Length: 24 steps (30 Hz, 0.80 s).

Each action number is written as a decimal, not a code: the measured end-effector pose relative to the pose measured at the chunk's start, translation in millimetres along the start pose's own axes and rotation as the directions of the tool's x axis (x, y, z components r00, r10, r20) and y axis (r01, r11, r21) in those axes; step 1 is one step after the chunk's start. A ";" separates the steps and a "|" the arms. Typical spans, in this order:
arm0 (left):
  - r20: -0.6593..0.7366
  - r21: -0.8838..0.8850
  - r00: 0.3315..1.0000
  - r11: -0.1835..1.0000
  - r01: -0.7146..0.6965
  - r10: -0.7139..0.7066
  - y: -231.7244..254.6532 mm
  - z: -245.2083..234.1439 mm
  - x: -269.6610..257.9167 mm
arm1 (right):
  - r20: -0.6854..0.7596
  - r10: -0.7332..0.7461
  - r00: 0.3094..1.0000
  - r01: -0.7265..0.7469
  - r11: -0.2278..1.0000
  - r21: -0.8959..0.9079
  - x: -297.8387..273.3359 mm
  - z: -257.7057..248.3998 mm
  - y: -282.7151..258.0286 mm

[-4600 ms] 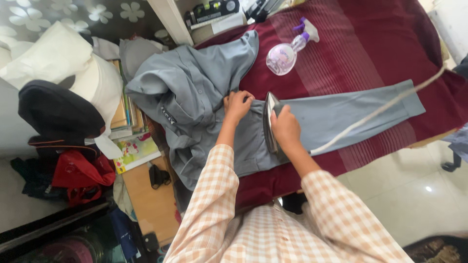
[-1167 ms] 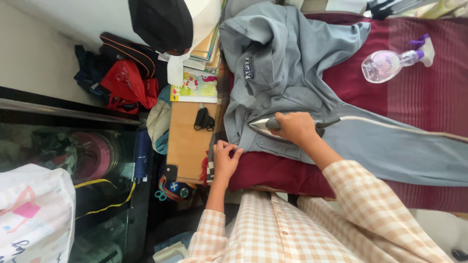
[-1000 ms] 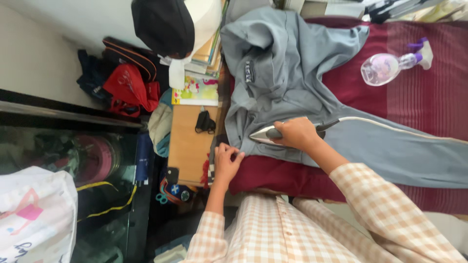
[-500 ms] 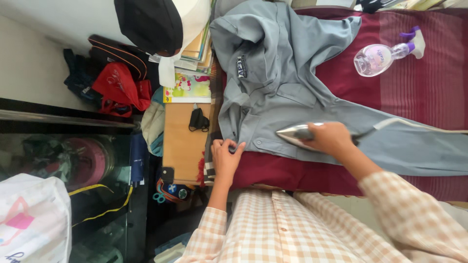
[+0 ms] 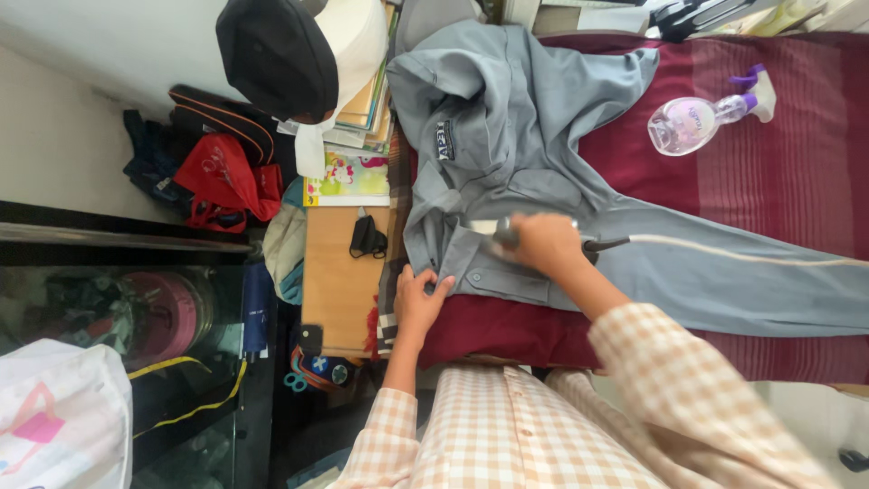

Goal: The person irons a gray shirt on a maroon ironing board. They spray the shirt with water, smooth the fabric, and use an iron to press the sleeves and body. The shirt is repositioned several times to cover different areas.

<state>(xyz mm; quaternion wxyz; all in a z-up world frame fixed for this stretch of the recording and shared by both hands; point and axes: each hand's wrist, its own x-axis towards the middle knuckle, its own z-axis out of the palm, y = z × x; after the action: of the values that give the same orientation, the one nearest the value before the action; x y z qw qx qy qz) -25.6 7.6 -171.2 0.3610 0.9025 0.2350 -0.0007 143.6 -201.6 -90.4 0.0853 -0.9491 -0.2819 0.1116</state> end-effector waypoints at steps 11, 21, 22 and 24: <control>-0.047 -0.174 0.996 0.983 0.065 -0.074 13.5 -7.7 4.9 | 0.108 0.075 0.991 -0.070 0.996 -0.047 -35.6 -1.5 38.8; -0.034 -0.182 0.998 0.982 -0.052 0.047 8.9 -23.6 17.1 | 0.113 0.185 0.976 -0.175 0.980 -0.091 -152.2 -26.1 126.1; -0.019 -0.196 0.999 0.979 -0.054 0.051 9.1 -25.8 16.8 | 0.115 0.160 0.980 -0.152 0.985 -0.077 -147.9 -26.1 116.0; -0.027 -0.168 0.996 0.982 -0.087 0.084 10.3 -29.6 17.9 | 0.141 0.119 0.983 -0.116 0.993 -0.025 -135.2 -23.7 89.2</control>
<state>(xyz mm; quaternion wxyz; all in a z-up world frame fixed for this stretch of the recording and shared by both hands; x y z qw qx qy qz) -10.2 28.0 -145.7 0.4336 0.8778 0.1989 0.0436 85.4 -352.7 -65.6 0.0505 -0.9544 -0.2317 0.1813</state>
